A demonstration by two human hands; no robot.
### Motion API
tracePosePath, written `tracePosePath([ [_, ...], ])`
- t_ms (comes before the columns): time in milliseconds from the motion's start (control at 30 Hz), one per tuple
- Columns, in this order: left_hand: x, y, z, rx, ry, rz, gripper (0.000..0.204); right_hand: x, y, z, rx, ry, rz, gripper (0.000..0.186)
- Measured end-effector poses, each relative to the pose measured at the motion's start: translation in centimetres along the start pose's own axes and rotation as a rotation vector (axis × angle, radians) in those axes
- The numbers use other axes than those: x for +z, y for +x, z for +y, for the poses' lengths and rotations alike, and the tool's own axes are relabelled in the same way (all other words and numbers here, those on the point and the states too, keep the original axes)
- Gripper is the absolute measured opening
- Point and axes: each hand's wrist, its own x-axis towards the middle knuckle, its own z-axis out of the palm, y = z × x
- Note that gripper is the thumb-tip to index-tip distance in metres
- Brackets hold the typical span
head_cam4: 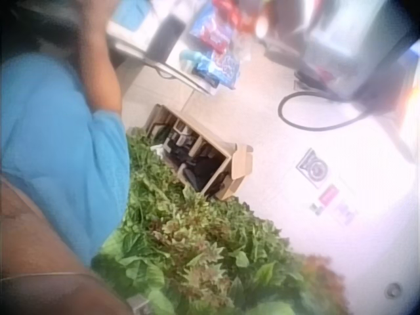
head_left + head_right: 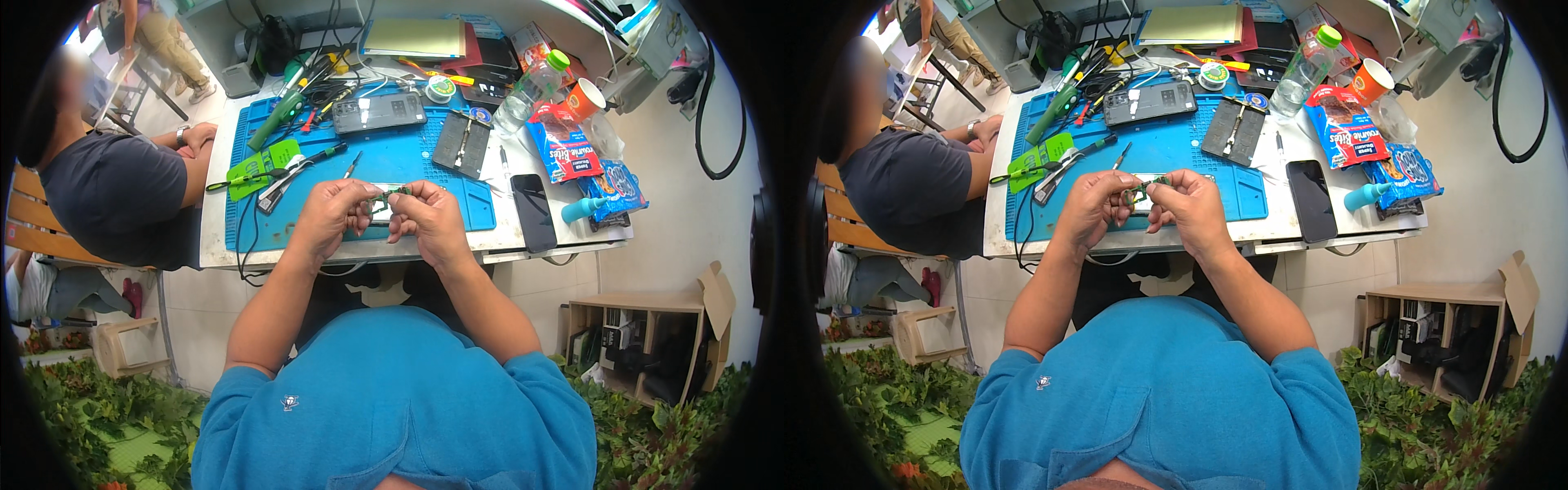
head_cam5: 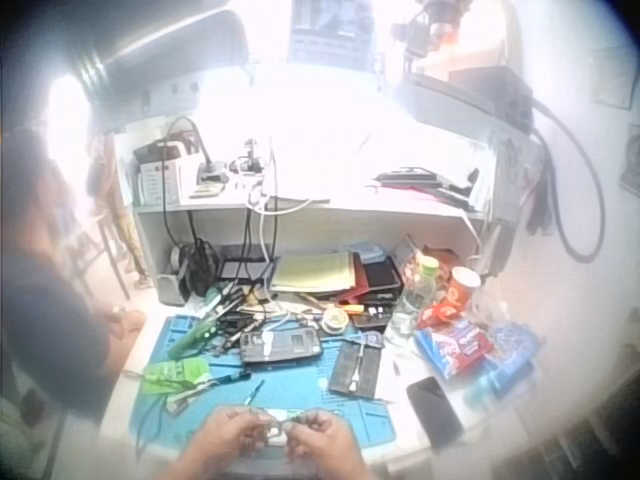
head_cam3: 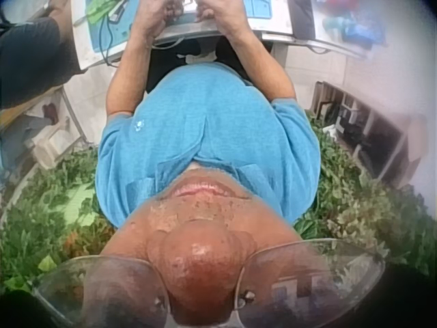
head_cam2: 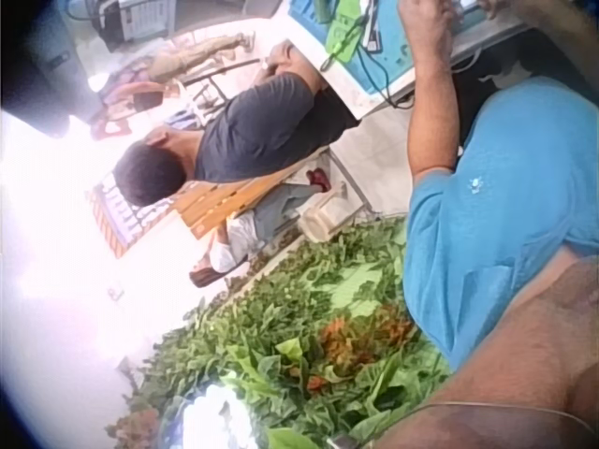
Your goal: The person works on a disassembled smartphone, using a metal spudger to pry and adjust internal components on the motherboard. They connect a charging cable to the device, which powers on to display the brand logo, and then continue to manipulate the internal parts with the tool.
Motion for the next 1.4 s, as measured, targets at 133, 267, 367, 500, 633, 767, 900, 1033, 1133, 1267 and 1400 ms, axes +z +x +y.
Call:
tracePosePath([
  [133,-0.2,0.2,-0.2,0.027,0.054,0.000,0.021,0.0,0.0,0.1,-0.008,0.022,-0.007,0.017],
  [267,-0.6,0.5,-0.8,0.087,0.115,-0.023,0.020,0.1,-0.2,0.0,-0.028,0.002,-0.009,0.018],
  [367,-0.4,0.5,-0.8,0.123,0.146,-0.016,0.018,0.0,-0.1,0.2,-0.056,-0.030,-0.015,0.018],
  [500,-0.7,0.7,-1.1,0.137,0.151,-0.020,0.018,-0.1,-0.2,0.1,-0.018,0.059,-0.011,0.018],
  [633,-0.7,0.6,-1.1,0.139,0.158,-0.021,0.018,-0.1,-0.1,0.3,-0.011,0.026,0.001,0.017],
  [767,-0.8,0.5,-1.0,0.103,0.132,-0.030,0.018,-0.2,-0.1,0.1,0.006,0.002,0.001,0.016],
  [900,-0.8,0.2,-0.7,0.037,0.053,-0.028,0.018,-0.3,0.0,0.3,0.023,0.013,0.007,0.016],
  [1033,-0.7,0.2,-0.6,0.024,0.040,-0.029,0.018,-0.2,0.0,0.2,0.043,0.028,0.017,0.016],
  [1133,-0.9,0.3,-0.9,0.035,0.056,-0.014,0.021,-0.2,0.0,0.2,0.051,0.037,0.012,0.015],
  [1267,-1.1,0.3,-1.1,0.046,0.062,-0.020,0.020,-0.3,0.0,0.3,0.052,0.035,0.006,0.016],
  [1400,-1.5,0.3,-1.0,0.041,0.059,-0.049,0.019,-0.1,-0.1,0.3,-0.031,-0.018,0.002,0.020],
])
